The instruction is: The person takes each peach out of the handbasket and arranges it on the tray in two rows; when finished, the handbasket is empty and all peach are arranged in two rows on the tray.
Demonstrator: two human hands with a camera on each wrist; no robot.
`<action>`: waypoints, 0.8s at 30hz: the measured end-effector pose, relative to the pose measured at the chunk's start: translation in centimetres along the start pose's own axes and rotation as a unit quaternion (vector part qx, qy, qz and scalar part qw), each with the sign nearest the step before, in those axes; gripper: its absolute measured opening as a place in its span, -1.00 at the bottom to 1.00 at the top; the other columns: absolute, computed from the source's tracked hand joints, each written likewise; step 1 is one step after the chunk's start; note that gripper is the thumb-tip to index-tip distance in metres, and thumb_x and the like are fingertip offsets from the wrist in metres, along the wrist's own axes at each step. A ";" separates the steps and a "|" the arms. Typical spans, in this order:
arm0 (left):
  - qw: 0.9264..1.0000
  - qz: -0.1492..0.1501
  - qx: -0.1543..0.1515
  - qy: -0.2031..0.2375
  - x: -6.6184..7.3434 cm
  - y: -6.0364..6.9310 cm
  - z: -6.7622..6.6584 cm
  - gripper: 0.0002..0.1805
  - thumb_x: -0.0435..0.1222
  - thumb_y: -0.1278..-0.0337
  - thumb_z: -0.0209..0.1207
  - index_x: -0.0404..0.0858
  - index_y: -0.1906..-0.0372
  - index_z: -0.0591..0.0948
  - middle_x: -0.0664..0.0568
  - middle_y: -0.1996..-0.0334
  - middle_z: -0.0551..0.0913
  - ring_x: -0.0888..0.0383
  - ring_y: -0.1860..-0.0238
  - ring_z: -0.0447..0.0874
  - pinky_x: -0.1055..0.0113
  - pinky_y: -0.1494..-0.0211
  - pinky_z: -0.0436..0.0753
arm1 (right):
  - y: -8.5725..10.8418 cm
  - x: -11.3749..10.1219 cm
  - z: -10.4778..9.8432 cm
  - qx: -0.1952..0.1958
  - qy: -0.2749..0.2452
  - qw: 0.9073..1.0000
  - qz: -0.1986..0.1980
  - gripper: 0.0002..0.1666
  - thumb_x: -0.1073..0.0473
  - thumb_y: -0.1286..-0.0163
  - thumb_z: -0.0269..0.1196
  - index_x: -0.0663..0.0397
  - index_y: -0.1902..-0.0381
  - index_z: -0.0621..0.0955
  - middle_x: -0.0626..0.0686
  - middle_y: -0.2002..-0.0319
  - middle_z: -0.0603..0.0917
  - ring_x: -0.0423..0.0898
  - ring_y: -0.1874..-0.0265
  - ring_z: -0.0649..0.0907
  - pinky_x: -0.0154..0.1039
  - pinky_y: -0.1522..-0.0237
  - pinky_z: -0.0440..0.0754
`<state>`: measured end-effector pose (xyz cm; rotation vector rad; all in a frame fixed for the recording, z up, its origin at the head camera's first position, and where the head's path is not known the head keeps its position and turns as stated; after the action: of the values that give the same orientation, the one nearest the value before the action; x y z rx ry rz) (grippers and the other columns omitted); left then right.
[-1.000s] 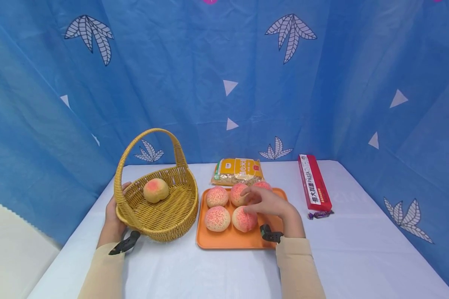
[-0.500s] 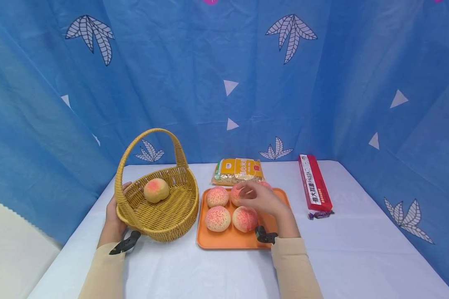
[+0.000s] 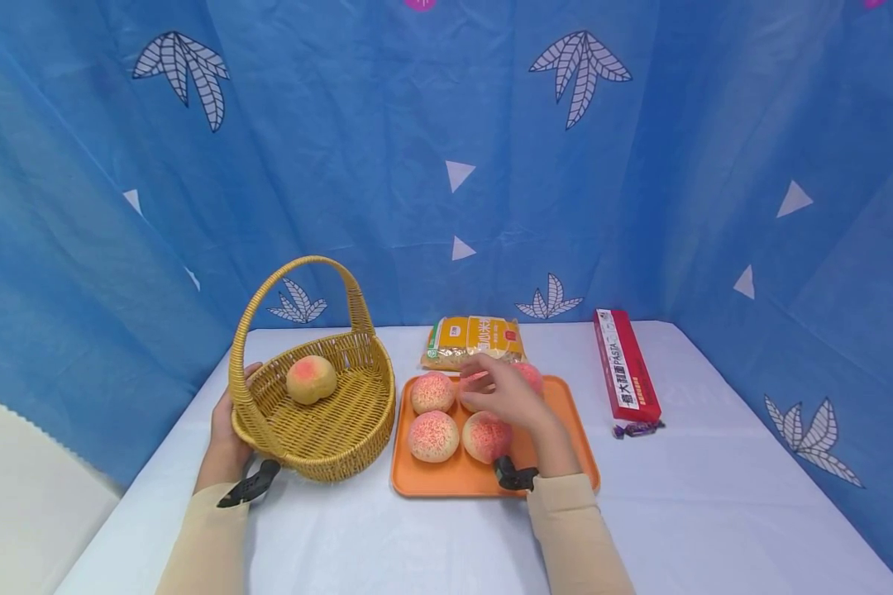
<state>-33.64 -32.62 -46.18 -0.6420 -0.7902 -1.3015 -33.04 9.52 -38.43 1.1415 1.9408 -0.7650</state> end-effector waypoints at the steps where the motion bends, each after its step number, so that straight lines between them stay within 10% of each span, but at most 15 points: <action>1: 1.000 -0.001 0.000 -0.001 0.0 0.0 0.0 -0.67 -0.31 -0.54 -0.20 -0.03 -0.23 0.41 0.19 -0.01 0.57 0.32 0.06 0.60 0.51 -0.12 0.60 | 0.0 -0.2 0.1 -0.001 -0.003 1.000 -0.001 -0.49 0.23 -0.34 0.35 0.01 -0.23 0.52 0.22 -0.16 0.62 0.12 -0.09 0.66 -0.01 -0.11 0.67; 24: 1.000 0.007 -0.006 -0.014 0.0 -0.1 0.0 -0.66 -0.32 -0.54 -0.23 0.00 -0.20 0.43 0.18 -0.02 0.54 0.32 0.06 0.58 0.51 -0.10 0.60 | -0.9 -2.6 2.8 0.018 0.020 0.999 -0.034 -0.33 0.18 -0.31 0.39 0.01 -0.34 0.44 0.15 -0.24 0.57 0.14 -0.12 0.64 0.11 -0.17 0.61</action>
<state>-33.70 -32.66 -46.15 -0.6752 -0.8005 -1.2881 -32.14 5.76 -37.72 1.1250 2.0151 -0.8217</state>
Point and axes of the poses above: each hand's wrist, its own y-axis away from the middle knuckle, its own z-axis out of the palm, x = y × z, the point moved 9 cm from there along -y, towards the middle knuckle
